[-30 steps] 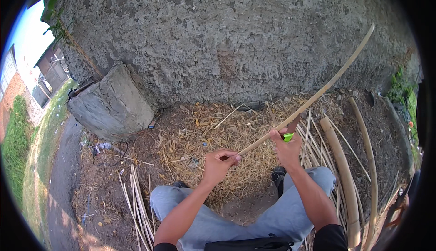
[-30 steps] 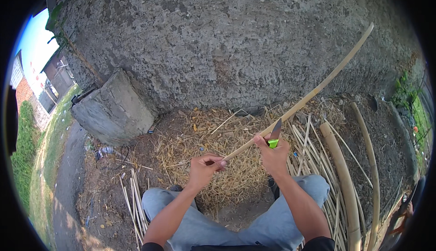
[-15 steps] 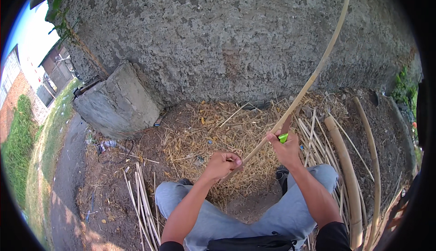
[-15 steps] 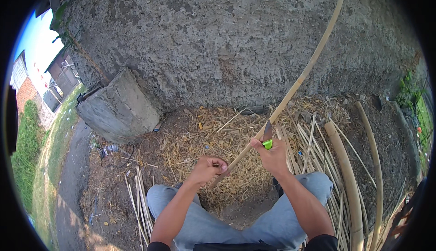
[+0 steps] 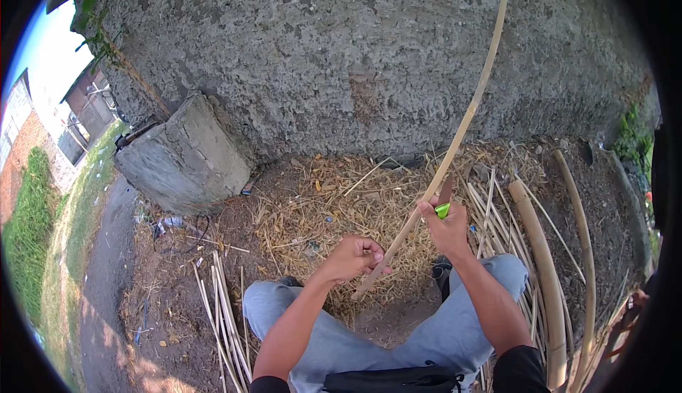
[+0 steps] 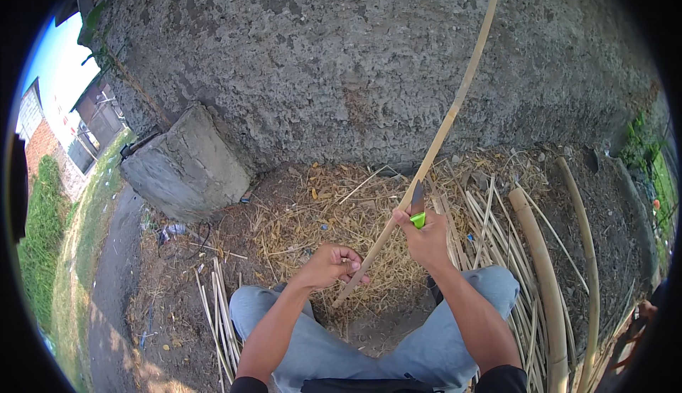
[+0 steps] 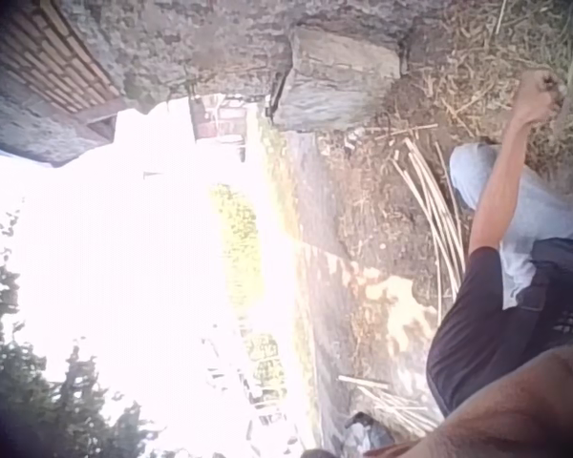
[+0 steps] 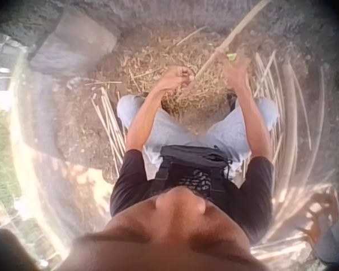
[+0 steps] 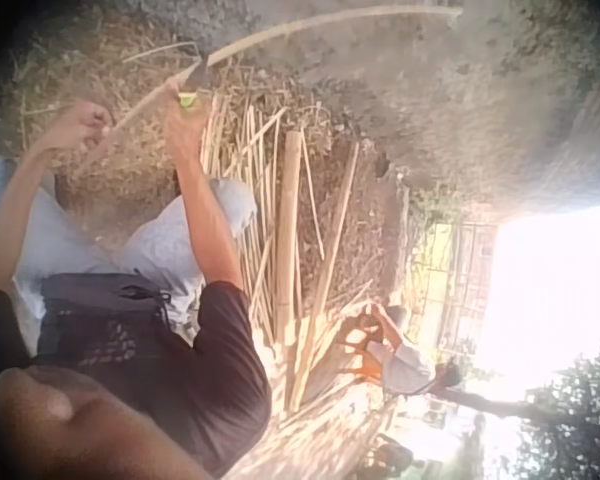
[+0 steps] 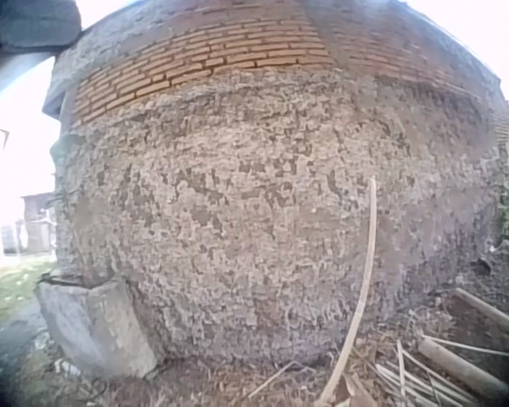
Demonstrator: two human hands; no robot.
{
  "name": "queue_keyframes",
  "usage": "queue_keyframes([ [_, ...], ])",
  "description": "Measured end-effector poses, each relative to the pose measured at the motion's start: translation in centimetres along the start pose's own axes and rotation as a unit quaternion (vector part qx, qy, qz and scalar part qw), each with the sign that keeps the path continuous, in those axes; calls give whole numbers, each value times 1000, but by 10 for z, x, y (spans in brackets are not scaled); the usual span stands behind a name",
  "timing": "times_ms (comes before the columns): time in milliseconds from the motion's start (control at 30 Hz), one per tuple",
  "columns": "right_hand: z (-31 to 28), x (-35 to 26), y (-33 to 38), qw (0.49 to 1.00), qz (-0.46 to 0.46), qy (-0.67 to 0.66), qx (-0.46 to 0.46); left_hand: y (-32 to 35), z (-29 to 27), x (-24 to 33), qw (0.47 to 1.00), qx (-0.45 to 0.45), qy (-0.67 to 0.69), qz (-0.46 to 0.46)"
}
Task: The person scrapes, whittles, and trims bamboo strips using a knife and splits them by hand.
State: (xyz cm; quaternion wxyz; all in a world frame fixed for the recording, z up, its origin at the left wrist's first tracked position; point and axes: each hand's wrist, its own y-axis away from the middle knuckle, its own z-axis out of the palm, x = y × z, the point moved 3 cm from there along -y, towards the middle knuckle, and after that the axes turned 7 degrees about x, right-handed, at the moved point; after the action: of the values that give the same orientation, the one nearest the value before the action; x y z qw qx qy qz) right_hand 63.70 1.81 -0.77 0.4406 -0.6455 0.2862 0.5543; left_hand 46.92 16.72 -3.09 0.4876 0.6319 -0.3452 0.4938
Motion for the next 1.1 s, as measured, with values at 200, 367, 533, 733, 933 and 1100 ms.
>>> queue_keyframes([
  [200, -2, -9, 4, 998, 53, -21, 6, 1, 4, 2, 1000, -3, -11, -2],
  [367, -2, 0, 2, 1000, 8, 12, 12, 2, 7, 1, 999, 25, -39, 10],
  [533, -1, -7, 3, 1000, 12, 22, 11, 3, 7, -1, 992, 69, -92, 56],
  [733, 0, -6, 2, 999, -13, 41, 21, 7, 11, 5, 983, 102, -134, 68],
  [933, 4, -8, 1, 998, -36, 57, 10, 0, 11, -11, 982, 119, -122, 78],
  [1100, 11, -12, 2, 999, -24, -3, -37, -3, 15, -11, 971, 153, -142, 118],
])
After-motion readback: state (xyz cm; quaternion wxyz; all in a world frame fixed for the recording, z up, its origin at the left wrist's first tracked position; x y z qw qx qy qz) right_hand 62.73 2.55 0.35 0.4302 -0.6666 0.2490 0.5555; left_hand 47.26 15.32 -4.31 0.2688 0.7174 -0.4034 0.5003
